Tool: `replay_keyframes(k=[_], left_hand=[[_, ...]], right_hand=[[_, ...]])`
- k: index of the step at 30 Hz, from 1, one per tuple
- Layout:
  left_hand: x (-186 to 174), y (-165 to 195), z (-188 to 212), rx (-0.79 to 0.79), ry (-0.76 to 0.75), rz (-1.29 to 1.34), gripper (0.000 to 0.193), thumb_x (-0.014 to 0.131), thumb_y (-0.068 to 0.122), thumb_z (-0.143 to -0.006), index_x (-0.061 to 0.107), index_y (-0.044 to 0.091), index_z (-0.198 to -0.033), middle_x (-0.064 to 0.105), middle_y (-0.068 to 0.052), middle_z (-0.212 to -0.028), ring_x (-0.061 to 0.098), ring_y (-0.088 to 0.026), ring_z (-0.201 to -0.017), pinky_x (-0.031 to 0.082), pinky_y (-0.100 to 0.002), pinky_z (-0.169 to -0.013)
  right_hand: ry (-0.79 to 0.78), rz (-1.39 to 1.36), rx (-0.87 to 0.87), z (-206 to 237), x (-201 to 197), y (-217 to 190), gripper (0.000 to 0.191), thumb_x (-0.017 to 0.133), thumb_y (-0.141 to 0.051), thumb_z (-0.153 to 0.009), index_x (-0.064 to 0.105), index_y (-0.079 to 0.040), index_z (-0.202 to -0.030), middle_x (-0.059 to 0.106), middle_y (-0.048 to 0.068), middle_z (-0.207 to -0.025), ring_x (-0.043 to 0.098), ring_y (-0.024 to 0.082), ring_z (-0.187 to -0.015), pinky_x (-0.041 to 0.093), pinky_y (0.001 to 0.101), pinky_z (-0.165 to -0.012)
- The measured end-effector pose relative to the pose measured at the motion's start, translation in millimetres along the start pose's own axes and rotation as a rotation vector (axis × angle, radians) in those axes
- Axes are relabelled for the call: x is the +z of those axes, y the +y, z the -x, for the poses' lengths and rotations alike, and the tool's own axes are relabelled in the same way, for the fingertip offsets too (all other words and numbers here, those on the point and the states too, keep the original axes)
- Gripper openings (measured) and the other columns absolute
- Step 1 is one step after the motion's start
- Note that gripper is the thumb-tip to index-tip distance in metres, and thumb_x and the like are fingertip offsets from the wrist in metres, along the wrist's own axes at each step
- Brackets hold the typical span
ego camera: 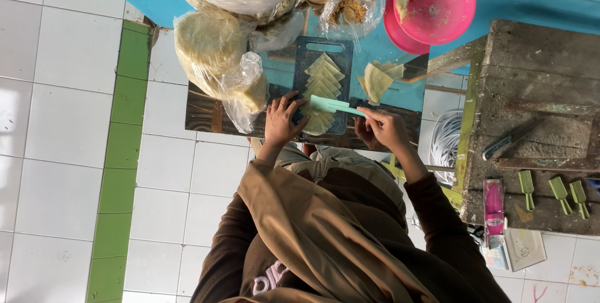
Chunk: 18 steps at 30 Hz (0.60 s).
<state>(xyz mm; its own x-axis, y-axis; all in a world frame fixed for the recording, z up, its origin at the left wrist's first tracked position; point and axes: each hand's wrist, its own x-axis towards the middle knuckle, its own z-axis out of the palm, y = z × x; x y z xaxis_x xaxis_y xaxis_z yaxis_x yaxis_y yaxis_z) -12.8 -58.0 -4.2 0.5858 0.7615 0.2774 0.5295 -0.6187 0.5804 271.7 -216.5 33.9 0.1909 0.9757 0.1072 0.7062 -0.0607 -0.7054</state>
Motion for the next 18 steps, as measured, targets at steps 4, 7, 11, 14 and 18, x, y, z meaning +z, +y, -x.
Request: replay_keyframes(k=[4, 7, 11, 14, 18], left_hand=[[-0.3, 1.2, -0.5, -0.006, -0.003, 0.014, 0.043, 0.078, 0.038, -0.085, 0.067, 0.025, -0.125, 0.056, 0.003, -0.14, 0.056, -0.029, -0.118, 0.045, -0.049, -0.101], [-1.0, 2.2, -0.4, -0.002, 0.001, 0.022, 0.043, 0.078, 0.038, -0.084, 0.067, 0.025, -0.124, 0.056, 0.003, -0.14, 0.056, -0.03, -0.119, 0.044, -0.049, -0.102], [-1.4, 1.6, -0.6, -0.005, -0.008, 0.019, 0.044, 0.078, 0.037, -0.084, 0.067, 0.024, -0.124, 0.056, 0.002, -0.14, 0.056, -0.03, -0.119, 0.044, -0.05, -0.101], [-0.7, 1.3, -0.1, -0.001, -0.01, 0.017, 0.044, 0.078, 0.037, -0.083, 0.067, 0.024, -0.125, 0.056, 0.002, -0.14, 0.056, -0.03, -0.119, 0.045, -0.05, -0.101], [-0.8, 1.1, 0.2, 0.003, 0.001, 0.017, 0.044, 0.078, 0.037, -0.084, 0.067, 0.024, -0.125, 0.056, 0.002, -0.14, 0.056, -0.03, -0.119, 0.045, -0.05, -0.1]], right_hand=[[-0.005, -0.011, 0.015, -3.5, -1.6, 3.7, 0.032, 0.065, -0.009, -0.102, 0.073, -0.017, -0.132, 0.071, 0.005, -0.073, 0.068, 0.013, -0.062, 0.052, 0.0282, -0.059], [-0.02, -0.115, 0.066, -7.4, -1.5, 8.1, 0.031, 0.063, -0.009, -0.104, 0.072, -0.014, -0.133, 0.068, 0.005, -0.072, 0.066, 0.011, -0.062, 0.051, 0.0267, -0.06], [-0.023, -0.137, 0.103, -14.3, -2.4, 14.8, 0.03, 0.064, -0.009, -0.102, 0.073, -0.011, -0.13, 0.068, 0.004, -0.072, 0.064, 0.009, -0.061, 0.051, 0.026, -0.058], [-0.033, -0.171, 0.133, -19.2, -2.8, 19.0, 0.03, 0.064, -0.009, -0.102, 0.073, -0.01, -0.131, 0.068, 0.004, -0.071, 0.064, 0.008, -0.06, 0.05, 0.026, -0.058], [-0.044, -0.186, 0.157, -29.5, -4.1, 23.3, 0.03, 0.064, -0.01, -0.102, 0.072, -0.009, -0.131, 0.068, 0.004, -0.069, 0.064, 0.007, -0.059, 0.05, 0.0246, -0.057]])
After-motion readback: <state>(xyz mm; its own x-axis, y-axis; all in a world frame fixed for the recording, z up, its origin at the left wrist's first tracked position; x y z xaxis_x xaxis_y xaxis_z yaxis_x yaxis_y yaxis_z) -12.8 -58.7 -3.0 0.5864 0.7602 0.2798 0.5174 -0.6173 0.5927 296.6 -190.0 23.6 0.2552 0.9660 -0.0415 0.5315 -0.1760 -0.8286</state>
